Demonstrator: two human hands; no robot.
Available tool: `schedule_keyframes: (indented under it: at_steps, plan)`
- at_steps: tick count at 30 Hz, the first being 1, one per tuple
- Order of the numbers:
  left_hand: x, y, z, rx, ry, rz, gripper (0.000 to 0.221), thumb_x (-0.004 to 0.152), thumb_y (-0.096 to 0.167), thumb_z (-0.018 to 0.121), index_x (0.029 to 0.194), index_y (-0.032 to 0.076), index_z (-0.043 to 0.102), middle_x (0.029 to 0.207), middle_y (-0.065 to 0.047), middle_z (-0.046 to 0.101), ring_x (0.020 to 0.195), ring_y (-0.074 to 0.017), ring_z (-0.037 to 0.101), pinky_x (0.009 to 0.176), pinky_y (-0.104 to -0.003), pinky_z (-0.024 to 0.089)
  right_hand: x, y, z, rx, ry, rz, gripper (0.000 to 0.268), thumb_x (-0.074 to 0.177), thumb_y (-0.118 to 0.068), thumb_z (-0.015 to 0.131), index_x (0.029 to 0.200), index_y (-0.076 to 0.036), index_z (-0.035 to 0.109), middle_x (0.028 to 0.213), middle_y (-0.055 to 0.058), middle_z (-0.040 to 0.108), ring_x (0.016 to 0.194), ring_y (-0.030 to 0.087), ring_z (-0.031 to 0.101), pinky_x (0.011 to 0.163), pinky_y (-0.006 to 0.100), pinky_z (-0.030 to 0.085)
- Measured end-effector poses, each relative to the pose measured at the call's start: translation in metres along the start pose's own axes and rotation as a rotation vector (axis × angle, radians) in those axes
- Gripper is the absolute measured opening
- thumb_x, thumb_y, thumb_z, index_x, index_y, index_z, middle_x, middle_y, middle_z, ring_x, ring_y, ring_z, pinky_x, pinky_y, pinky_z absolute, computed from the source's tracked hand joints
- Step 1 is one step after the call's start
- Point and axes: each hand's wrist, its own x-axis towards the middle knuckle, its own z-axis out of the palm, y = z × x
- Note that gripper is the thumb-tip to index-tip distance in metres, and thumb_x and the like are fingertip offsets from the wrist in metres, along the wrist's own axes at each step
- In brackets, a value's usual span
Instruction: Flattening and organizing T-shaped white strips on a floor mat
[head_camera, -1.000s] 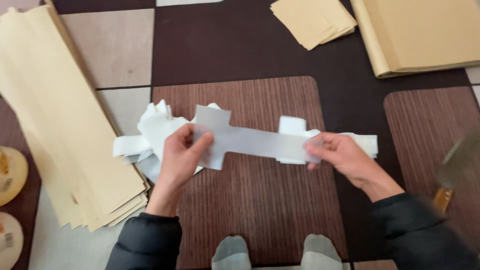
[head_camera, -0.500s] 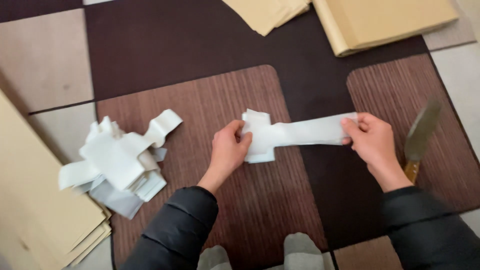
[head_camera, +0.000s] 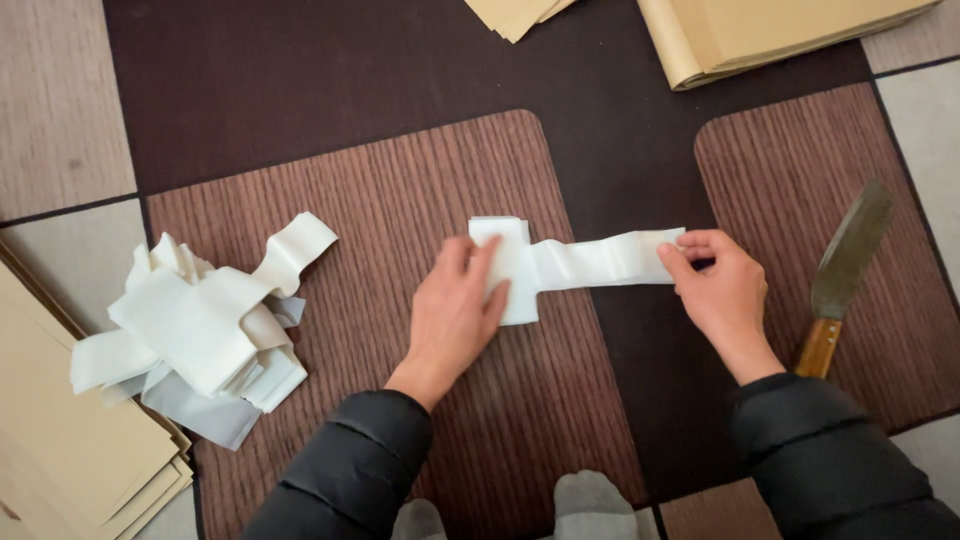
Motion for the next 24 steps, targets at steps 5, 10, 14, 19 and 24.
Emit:
schedule_keyframes:
  at_steps: [5, 10, 14, 19, 24]
  plan:
    - [-0.006, -0.014, 0.012, 0.106, -0.056, 0.167, 0.041, 0.098, 0.029, 0.080, 0.137, 0.016, 0.072, 0.136, -0.008, 0.057, 0.111, -0.0334, 0.065, 0.082, -0.044, 0.054, -0.015, -0.010, 0.009, -0.112, 0.201, -0.328, 0.038, 0.100, -0.025, 0.093, 0.131, -0.007, 0.078, 0.116, 0.011, 0.067, 0.093, 0.037, 0.077, 0.090, 0.054, 0.059]
    - [-0.003, -0.019, 0.019, 0.109, -0.091, 0.172, 0.041, 0.100, 0.031, 0.078, 0.138, 0.017, 0.073, 0.138, -0.007, 0.058, 0.115, -0.0320, 0.063, 0.083, -0.042, 0.054, -0.042, -0.047, 0.013, -0.074, 0.195, -0.830, 0.021, 0.108, -0.010, 0.077, 0.128, -0.005, 0.074, 0.124, 0.018, 0.066, 0.115, 0.047, 0.070, 0.098, 0.056, 0.054]
    - [-0.002, -0.022, 0.019, 0.097, -0.082, 0.200, 0.041, 0.101, 0.032, 0.077, 0.139, 0.019, 0.072, 0.138, -0.008, 0.058, 0.111, -0.0312, 0.063, 0.083, -0.044, 0.054, -0.059, -0.025, 0.032, -0.453, 0.183, -0.903, 0.038, 0.113, -0.038, 0.068, 0.146, -0.022, 0.075, 0.157, 0.010, 0.066, 0.151, 0.034, 0.060, 0.119, 0.051, 0.045]
    - [-0.004, -0.027, 0.023, 0.131, -0.052, 0.236, 0.041, 0.103, 0.036, 0.074, 0.141, 0.021, 0.071, 0.141, -0.008, 0.059, 0.111, -0.0307, 0.063, 0.083, -0.044, 0.053, -0.063, -0.003, 0.035, -0.568, 0.114, -0.852, 0.048, 0.117, -0.037, 0.057, 0.164, -0.026, 0.063, 0.175, 0.009, 0.058, 0.162, 0.033, 0.052, 0.128, 0.057, 0.039]
    - [-0.006, -0.028, 0.021, 0.178, -0.066, 0.258, 0.039, 0.108, 0.039, 0.068, 0.144, 0.024, 0.068, 0.144, -0.007, 0.059, 0.113, -0.0298, 0.062, 0.085, -0.044, 0.053, -0.053, 0.014, 0.036, -0.544, -0.027, -0.755, 0.054, 0.122, -0.046, 0.043, 0.174, -0.036, 0.049, 0.187, 0.000, 0.041, 0.173, 0.032, 0.034, 0.138, 0.068, 0.017]
